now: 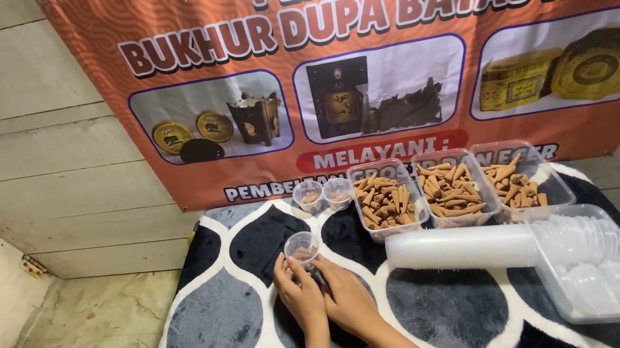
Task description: Packaging incense sticks by picking them from a container and placing them into small plastic cups.
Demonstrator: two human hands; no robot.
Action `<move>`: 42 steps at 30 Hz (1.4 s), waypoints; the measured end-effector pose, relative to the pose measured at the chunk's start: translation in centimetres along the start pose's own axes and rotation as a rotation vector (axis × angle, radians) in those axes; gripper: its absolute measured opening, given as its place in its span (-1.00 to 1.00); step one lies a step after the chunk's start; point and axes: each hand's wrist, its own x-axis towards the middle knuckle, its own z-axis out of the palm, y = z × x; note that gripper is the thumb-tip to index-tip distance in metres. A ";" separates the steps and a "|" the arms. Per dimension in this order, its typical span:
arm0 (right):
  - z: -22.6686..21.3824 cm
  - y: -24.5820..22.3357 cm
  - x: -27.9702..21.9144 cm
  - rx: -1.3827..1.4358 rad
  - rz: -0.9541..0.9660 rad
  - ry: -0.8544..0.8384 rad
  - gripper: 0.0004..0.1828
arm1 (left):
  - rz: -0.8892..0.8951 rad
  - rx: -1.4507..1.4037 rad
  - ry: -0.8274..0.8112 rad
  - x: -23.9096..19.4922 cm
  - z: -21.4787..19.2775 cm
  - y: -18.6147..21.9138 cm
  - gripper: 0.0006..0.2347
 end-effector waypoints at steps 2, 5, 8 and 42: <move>0.1 -1.0 1.3 -0.026 0.003 -0.007 -0.30 | -0.036 -0.005 0.007 1.4 0.1 -0.5 -0.64; 0.9 -1.7 3.5 -0.128 0.044 -0.054 -0.31 | -0.130 -0.039 -0.031 3.2 0.1 0.7 -0.55; 2.6 -0.8 5.8 -0.291 0.064 -0.095 -0.30 | -0.236 0.016 -0.110 4.9 0.5 1.6 -0.45; 4.7 3.4 12.0 -0.265 0.021 -0.050 -0.50 | -0.003 0.241 -0.332 10.2 2.7 1.3 -0.48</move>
